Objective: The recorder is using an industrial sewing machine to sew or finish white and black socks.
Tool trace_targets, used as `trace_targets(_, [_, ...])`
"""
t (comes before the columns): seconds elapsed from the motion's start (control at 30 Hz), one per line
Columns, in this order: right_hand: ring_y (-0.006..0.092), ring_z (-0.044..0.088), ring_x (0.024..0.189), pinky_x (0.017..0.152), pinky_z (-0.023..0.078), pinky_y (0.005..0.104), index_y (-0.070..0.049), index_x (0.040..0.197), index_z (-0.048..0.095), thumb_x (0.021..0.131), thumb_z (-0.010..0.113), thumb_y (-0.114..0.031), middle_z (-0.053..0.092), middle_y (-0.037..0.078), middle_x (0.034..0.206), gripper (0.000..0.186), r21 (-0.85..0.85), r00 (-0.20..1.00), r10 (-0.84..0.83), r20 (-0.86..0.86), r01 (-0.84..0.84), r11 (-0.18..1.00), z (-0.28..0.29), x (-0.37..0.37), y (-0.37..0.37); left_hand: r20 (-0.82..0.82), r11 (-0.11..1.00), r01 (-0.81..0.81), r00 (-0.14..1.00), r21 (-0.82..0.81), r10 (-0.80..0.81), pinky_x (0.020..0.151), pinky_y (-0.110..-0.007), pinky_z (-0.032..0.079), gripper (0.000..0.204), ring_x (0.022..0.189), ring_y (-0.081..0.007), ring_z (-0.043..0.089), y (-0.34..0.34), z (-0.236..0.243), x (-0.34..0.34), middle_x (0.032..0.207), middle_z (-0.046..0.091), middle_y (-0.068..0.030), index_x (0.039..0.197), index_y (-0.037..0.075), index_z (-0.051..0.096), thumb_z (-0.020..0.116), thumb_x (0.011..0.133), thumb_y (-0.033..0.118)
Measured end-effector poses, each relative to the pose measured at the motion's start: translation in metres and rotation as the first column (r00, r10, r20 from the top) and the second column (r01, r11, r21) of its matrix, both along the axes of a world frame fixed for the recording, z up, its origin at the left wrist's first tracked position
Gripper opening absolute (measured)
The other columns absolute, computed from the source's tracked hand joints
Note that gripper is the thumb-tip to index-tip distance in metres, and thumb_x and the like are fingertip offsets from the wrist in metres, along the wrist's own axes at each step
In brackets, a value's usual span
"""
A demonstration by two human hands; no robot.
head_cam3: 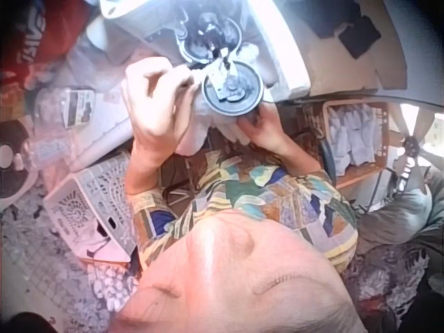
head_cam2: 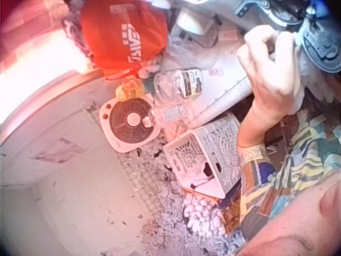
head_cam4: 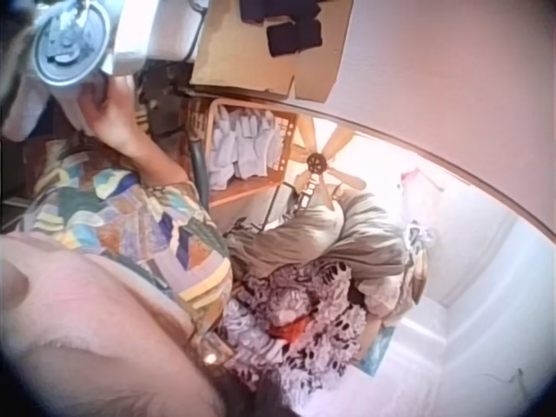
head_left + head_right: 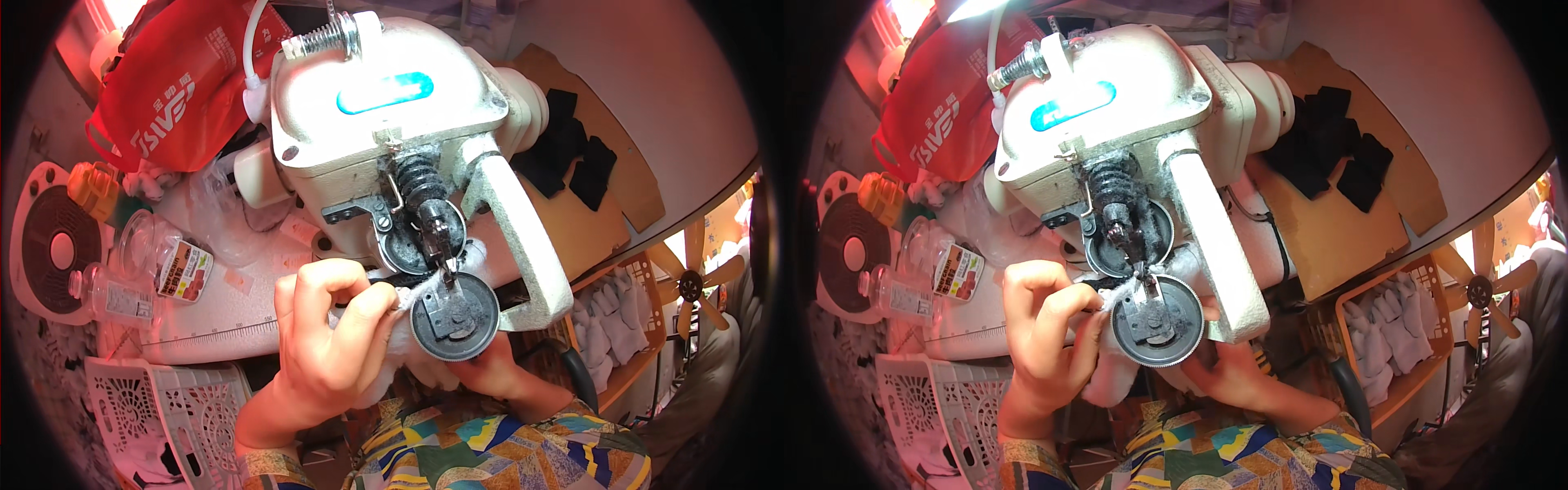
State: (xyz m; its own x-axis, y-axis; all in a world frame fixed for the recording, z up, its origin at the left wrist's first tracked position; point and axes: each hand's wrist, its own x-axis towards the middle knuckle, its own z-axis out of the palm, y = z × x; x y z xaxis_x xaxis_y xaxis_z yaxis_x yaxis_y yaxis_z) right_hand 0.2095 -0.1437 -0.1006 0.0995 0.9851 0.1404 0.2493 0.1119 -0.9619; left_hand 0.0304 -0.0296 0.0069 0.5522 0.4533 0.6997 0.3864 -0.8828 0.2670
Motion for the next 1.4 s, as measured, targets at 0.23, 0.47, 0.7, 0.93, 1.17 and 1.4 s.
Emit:
trace_targets(0.23, [0.0162,0.063,0.097,0.084,0.051,0.0311,-0.001,0.116,0.059,0.08,0.073,-0.004,0.066,0.009,0.107,0.039,0.004,0.994,-0.071,0.083,0.071,0.997,-0.006,-0.002,-0.001,0.061,0.994,0.108,0.992,0.006,-0.108,0.071,-0.033,0.043,0.028,0.085,-0.0246,0.049,0.002,-0.009,-0.001,0.092,0.048,-0.0105,0.096,0.005,0.057,0.066,0.072,-0.006])
trace_targets(0.47, [0.0295,0.053,0.11,0.094,0.042,0.0393,0.0,0.126,0.05,0.083,0.068,-0.012,0.053,0.015,0.117,0.048,-0.077,0.998,0.056,0.038,-0.053,0.996,-0.011,0.002,-0.005,0.21,0.996,0.025,0.977,0.083,-0.042,0.07,-0.032,0.036,0.029,0.078,-0.021,0.052,0.003,-0.017,0.006,0.093,0.054,-0.0079,0.092,0.004,0.063,0.074,0.064,0.0])
trace_targets(0.7, [0.0161,0.061,0.098,0.085,0.05,0.0309,-0.001,0.119,0.055,0.08,0.072,-0.003,0.064,0.01,0.109,0.043,-0.081,1.0,-0.012,0.019,0.013,0.997,-0.008,-0.002,-0.005,0.04,0.969,0.13,0.991,-0.209,-0.124,0.074,-0.035,0.035,0.023,0.084,-0.024,0.051,0.005,0.005,-0.002,0.094,0.051,-0.0111,0.087,0.004,0.062,0.073,0.067,0.003])
trace_targets(0.93, [0.0165,0.061,0.099,0.086,0.049,0.0322,-0.001,0.118,0.055,0.081,0.069,-0.002,0.063,0.009,0.109,0.04,0.074,1.0,-0.015,-0.02,0.017,0.997,0.003,-0.005,0.006,-0.015,0.949,0.175,0.983,-0.264,-0.185,0.076,-0.036,0.037,0.017,0.086,-0.0249,0.05,0.008,0.005,-0.009,0.101,0.05,-0.0141,0.087,0.002,0.062,0.069,0.075,0.009])
trace_targets(1.17, [0.016,0.061,0.097,0.086,0.048,0.031,0.0,0.115,0.057,0.08,0.061,0.003,0.064,0.009,0.107,0.035,0.107,0.999,-0.025,0.033,0.021,0.994,0.003,-0.009,0.005,0.095,0.964,0.168,0.984,-0.204,-0.151,0.075,-0.034,0.037,0.023,0.081,-0.0234,0.054,0.006,0.005,-0.005,0.1,0.056,-0.0131,0.095,0.002,0.062,0.069,0.074,0.008])
trace_targets(1.4, [0.0202,0.057,0.1,0.087,0.045,0.033,0.001,0.114,0.056,0.079,0.061,0.002,0.059,0.012,0.109,0.036,0.013,0.999,-0.043,-0.005,0.043,0.999,-0.002,-0.008,0.002,0.039,0.952,0.2,0.98,-0.234,-0.196,0.073,-0.033,0.035,0.022,0.084,-0.0228,0.057,0.009,0.005,-0.006,0.095,0.06,-0.0106,0.094,0.001,0.064,0.068,0.075,0.011])
